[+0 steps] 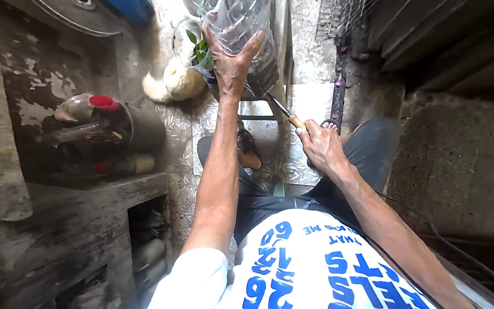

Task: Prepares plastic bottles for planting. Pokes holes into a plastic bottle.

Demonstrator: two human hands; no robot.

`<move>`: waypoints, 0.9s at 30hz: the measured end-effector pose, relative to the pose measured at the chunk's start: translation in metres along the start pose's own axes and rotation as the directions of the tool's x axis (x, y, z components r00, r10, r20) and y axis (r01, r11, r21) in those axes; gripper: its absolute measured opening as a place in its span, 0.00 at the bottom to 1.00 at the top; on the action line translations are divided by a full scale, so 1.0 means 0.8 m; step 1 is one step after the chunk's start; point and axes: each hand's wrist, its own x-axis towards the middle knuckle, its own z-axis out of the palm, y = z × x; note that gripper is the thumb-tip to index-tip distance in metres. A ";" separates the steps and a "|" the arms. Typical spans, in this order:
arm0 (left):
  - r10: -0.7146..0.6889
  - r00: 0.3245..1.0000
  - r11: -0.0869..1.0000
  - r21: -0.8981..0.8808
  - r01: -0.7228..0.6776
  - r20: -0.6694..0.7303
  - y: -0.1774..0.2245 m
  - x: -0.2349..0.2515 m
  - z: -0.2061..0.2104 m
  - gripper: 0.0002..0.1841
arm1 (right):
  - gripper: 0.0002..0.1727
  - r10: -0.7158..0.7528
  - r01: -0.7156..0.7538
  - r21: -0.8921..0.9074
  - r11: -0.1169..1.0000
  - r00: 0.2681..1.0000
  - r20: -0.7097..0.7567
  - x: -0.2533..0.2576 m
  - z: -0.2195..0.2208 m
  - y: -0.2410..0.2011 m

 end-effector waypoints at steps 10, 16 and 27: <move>-0.017 1.000 1.000 0.015 0.017 -0.005 0.002 -0.002 0.001 0.58 | 0.24 -0.060 0.060 0.030 0.998 0.998 -0.015 0.009 0.005 -0.001; -0.032 0.999 0.998 0.047 0.033 -0.012 0.001 0.001 0.001 0.59 | 0.22 -0.062 0.062 0.036 0.997 0.998 -0.004 0.013 0.006 -0.008; -0.005 1.000 1.000 -0.004 0.005 0.012 0.002 -0.001 0.000 0.59 | 0.23 -0.084 0.086 0.059 0.995 0.996 -0.032 0.010 -0.005 -0.014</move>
